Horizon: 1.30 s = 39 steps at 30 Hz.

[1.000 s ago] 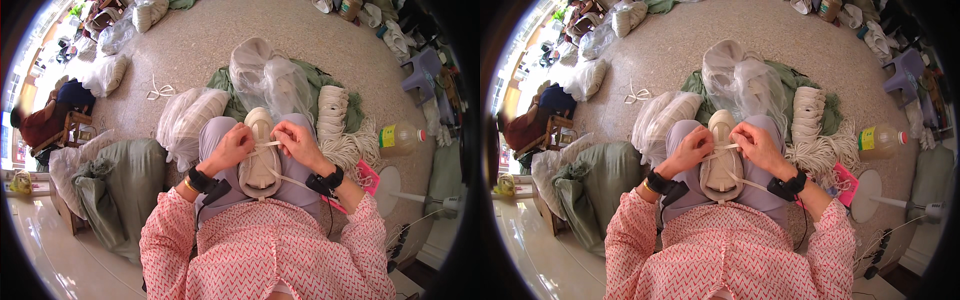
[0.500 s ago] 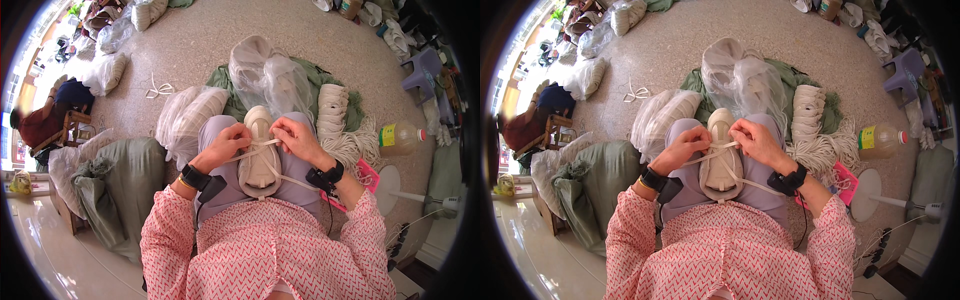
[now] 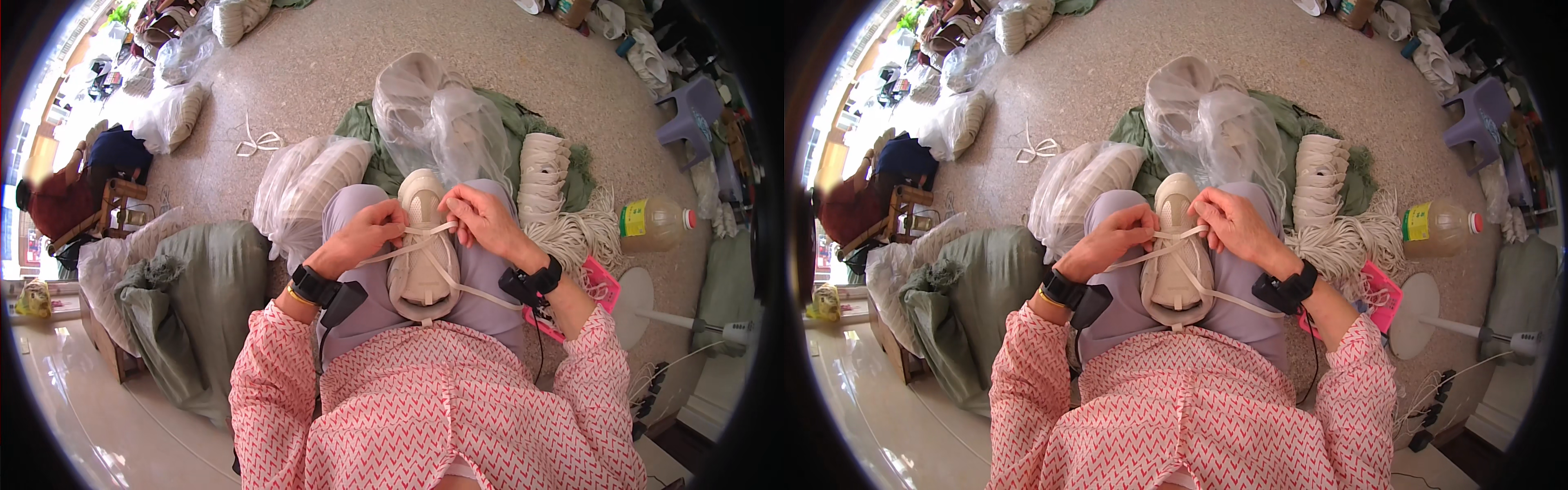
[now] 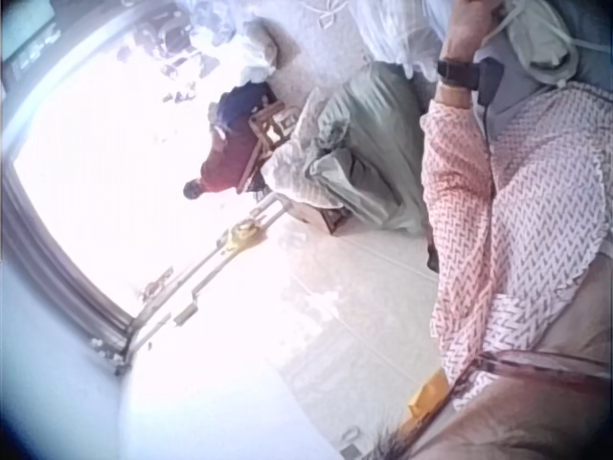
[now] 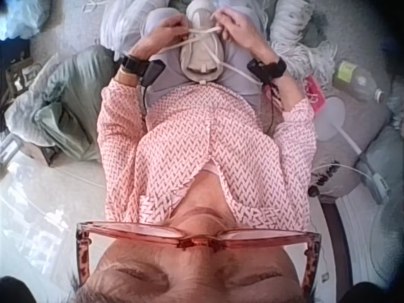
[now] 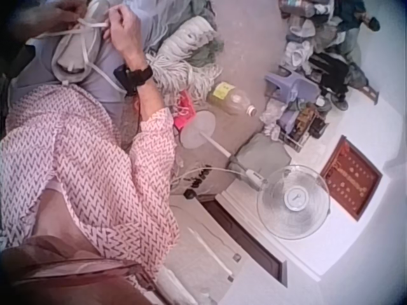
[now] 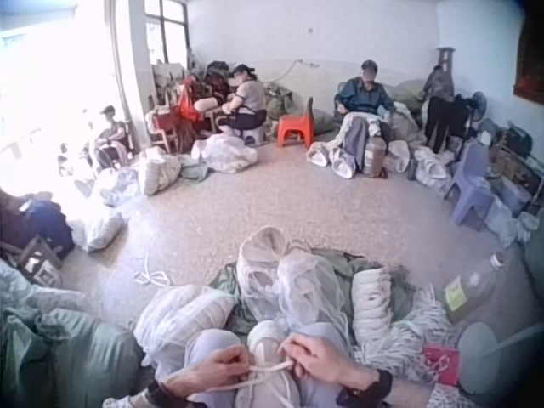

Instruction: Lacing a cream-colored sneaker while sitting on the floor in a production environment.

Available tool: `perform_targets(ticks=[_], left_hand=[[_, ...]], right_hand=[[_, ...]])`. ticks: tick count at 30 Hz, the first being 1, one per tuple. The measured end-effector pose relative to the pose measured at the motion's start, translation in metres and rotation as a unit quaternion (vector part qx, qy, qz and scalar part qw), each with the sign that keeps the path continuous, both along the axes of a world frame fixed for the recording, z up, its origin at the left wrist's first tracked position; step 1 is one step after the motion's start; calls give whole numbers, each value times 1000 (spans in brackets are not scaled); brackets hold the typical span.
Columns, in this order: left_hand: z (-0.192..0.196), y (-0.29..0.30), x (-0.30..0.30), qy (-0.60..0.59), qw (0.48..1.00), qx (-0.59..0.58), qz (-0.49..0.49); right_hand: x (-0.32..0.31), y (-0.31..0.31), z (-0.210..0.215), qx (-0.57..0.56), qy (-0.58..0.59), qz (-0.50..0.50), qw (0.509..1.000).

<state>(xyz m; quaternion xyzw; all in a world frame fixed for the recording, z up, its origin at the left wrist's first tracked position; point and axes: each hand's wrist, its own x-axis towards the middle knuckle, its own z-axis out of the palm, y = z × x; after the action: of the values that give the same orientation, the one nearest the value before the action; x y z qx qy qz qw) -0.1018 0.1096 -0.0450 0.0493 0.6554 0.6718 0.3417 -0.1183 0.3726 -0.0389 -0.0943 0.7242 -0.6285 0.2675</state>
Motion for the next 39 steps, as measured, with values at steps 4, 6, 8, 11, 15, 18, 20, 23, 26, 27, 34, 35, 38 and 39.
perform_targets(ticks=[4,6,8,11,15,18,20,23,26,27,34,35,38,39], left_hand=[[0,-3,0,-4,1000,12,-5],[3,-3,1,-2,1000,5,-1],[3,0,1,-1,1000,0,2],[5,2,1,-13,1000,-4,9],[-5,3,5,41,999,-34,2],[-6,5,7,63,997,-38,15],[-7,5,9,68,996,-44,22],[-12,7,12,94,994,-40,46],[-11,10,14,128,988,-54,63],[-8,11,15,124,987,-64,74],[-9,18,18,147,979,-71,121],[-9,19,19,148,979,-71,120],[-12,19,22,156,975,-86,133],[-14,20,22,184,969,-95,134]], right_hand=[[-1,-1,1,2,1,3,1000],[-1,-1,1,8,-3,9,1000],[-1,2,-6,-16,-14,3,1000],[1,6,-8,-59,-24,-4,998],[9,7,0,-70,31,-18,997],[29,13,10,-10,30,-76,997],[45,20,19,67,67,-39,995],[73,20,39,161,107,16,981],[92,19,38,169,89,36,981],[95,20,35,159,77,35,984],[98,26,37,77,-11,5,997],[96,29,39,77,-10,3,997],[92,42,51,84,-21,7,996],[91,47,54,79,-36,11,996]])
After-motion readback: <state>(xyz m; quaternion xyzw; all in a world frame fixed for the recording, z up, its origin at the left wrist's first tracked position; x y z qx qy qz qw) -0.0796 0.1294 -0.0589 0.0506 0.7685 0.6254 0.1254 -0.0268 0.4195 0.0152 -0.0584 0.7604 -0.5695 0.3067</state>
